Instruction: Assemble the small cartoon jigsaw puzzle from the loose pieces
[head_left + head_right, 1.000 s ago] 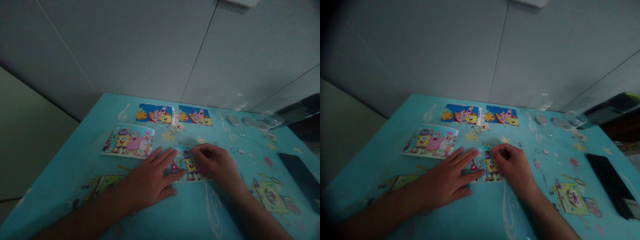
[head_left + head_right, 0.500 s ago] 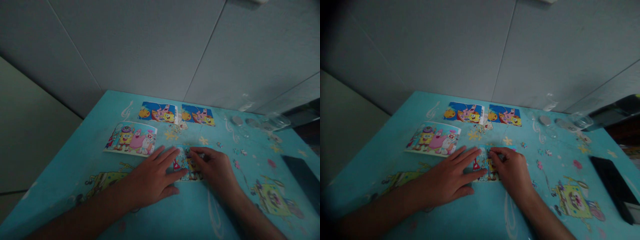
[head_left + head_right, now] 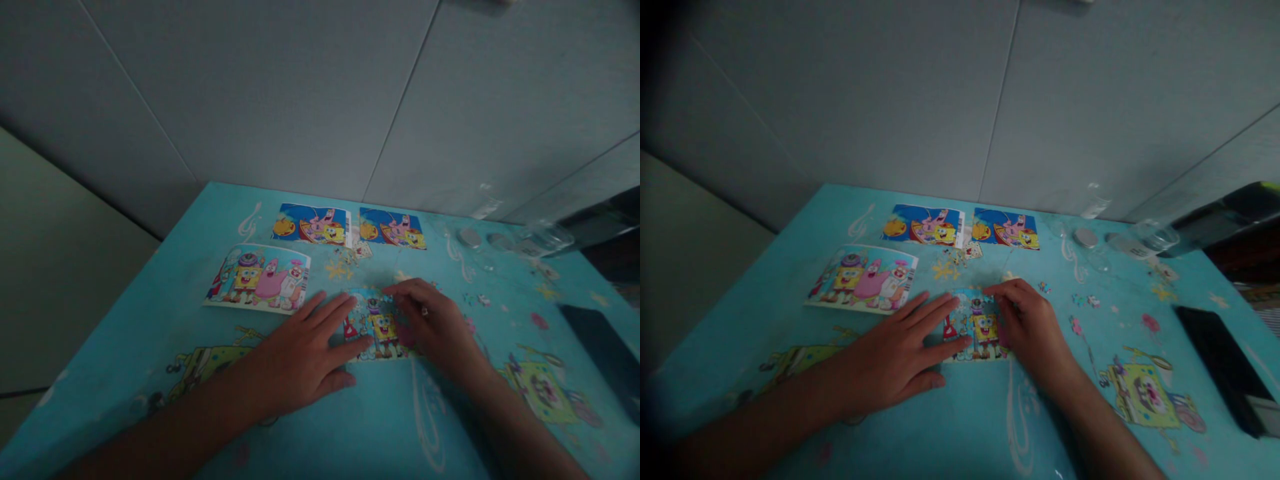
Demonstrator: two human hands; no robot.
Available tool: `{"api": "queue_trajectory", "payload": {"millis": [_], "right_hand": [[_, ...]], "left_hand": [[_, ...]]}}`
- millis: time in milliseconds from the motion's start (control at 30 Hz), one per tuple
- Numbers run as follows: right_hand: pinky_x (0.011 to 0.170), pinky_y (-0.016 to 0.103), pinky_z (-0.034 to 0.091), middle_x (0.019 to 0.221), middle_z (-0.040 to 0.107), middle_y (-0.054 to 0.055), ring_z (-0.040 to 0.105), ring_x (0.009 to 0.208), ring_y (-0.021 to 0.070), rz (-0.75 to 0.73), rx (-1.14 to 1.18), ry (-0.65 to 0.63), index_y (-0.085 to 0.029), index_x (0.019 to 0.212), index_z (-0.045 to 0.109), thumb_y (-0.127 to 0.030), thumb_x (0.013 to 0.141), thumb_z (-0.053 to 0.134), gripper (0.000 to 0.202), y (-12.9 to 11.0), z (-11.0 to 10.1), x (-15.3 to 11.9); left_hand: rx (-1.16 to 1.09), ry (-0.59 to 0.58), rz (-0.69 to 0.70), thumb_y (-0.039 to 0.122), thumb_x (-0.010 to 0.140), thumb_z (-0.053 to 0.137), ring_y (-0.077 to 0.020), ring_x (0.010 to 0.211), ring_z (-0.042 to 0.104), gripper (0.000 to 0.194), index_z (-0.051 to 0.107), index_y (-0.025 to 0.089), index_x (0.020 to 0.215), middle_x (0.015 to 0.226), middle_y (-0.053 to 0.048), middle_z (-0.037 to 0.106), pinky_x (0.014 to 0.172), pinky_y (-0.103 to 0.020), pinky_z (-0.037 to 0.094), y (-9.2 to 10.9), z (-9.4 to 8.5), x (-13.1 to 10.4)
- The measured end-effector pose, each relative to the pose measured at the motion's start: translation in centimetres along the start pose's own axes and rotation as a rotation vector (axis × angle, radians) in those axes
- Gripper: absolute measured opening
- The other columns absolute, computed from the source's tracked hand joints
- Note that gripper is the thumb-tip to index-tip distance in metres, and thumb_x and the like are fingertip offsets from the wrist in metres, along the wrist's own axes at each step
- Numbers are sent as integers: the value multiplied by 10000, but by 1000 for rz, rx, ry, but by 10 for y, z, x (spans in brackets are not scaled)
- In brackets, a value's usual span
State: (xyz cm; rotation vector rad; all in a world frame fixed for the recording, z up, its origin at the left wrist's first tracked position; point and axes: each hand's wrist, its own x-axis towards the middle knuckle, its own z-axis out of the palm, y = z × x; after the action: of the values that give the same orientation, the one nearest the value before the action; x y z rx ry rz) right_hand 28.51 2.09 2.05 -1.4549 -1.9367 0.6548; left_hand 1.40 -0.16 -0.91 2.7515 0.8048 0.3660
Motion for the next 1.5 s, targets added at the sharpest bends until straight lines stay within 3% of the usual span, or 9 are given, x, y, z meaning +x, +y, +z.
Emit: {"api": "queue_trajectory", "payload": {"millis": [267, 433, 533, 633, 733, 867, 1067, 1267, 1500], "right_hand": [[870, 383, 515, 1049, 674, 91, 630, 984, 238, -237, -167, -148, -225, 1039, 760, -36, 958, 496, 335, -4, 13, -1], [950, 463, 495, 1173, 696, 96, 622, 1078, 270, -353, -288, -165, -257, 1171, 759, -26, 949, 543, 386, -4, 18, 3], [966, 455, 512, 1190, 705, 113, 636, 1093, 263, -320, -246, -91, -230, 1220, 739, -82, 997, 529, 341, -2, 15, 2], [919, 417, 540, 1060, 725, 107, 662, 984, 240, -215, -192, -29, -209, 1144, 760, -176, 1032, 551, 240, -2, 13, -2], [881, 411, 543, 993, 731, 87, 666, 917, 236, -141, -204, -66, -224, 1087, 780, -257, 998, 658, 155, -3, 14, -7], [867, 425, 532, 981, 733, 85, 666, 919, 254, -116, -259, -115, -238, 1130, 786, -321, 945, 748, 206, -1, 18, -9], [898, 425, 511, 1030, 731, 68, 667, 955, 245, -89, -247, -94, -267, 1152, 788, -288, 939, 752, 217, -3, 23, -10], [957, 426, 454, 1058, 730, 42, 642, 1028, 242, -57, -270, -71, -287, 1130, 789, -262, 955, 727, 187, -12, 29, -14], [901, 405, 420, 1067, 737, 32, 611, 1001, 230, -123, -328, -83, -253, 1053, 786, -272, 1004, 637, 159, -20, 27, -13]], "left_hand": [[-2, -9, -7, 516, 1031, 601, -364, 1584, 252, 547, 493, 329, 1533, 1702, -185, 259, 1247, -634, 244, 2, -2, 2], [-4, 4, -18, 478, 1006, 660, -349, 1584, 257, 551, 511, 344, 1519, 1725, -123, 232, 1263, -620, 229, 2, -3, 2], [-8, 10, -20, 472, 1006, 663, -347, 1581, 267, 550, 512, 349, 1520, 1728, -107, 232, 1266, -610, 237, 2, -4, 1], [3, -9, -16, 455, 1001, 676, -353, 1584, 258, 578, 490, 346, 1537, 1727, -137, 224, 1257, -619, 248, 2, -3, 1], [19, -32, -24, 435, 985, 703, -358, 1590, 236, 609, 477, 348, 1544, 1729, -152, 207, 1256, -627, 242, 3, -3, 2], [41, -39, -22, 424, 993, 693, -360, 1590, 234, 622, 455, 340, 1561, 1725, -161, 215, 1256, -627, 246, 2, -3, 3], [128, -15, 27, 400, 990, 681, -355, 1587, 245, 657, 408, 377, 1587, 1743, -129, 166, 1218, -626, 344, -3, 5, -3], [273, 75, 115, 387, 990, 649, -362, 1523, 379, 674, 376, 389, 1607, 1732, -119, 210, 1133, -595, 469, -15, 15, -7], [340, 95, 168, 441, 1020, 580, -370, 1464, 459, 636, 377, 354, 1616, 1730, -135, 205, 1129, -562, 469, -21, 14, -4]]}}
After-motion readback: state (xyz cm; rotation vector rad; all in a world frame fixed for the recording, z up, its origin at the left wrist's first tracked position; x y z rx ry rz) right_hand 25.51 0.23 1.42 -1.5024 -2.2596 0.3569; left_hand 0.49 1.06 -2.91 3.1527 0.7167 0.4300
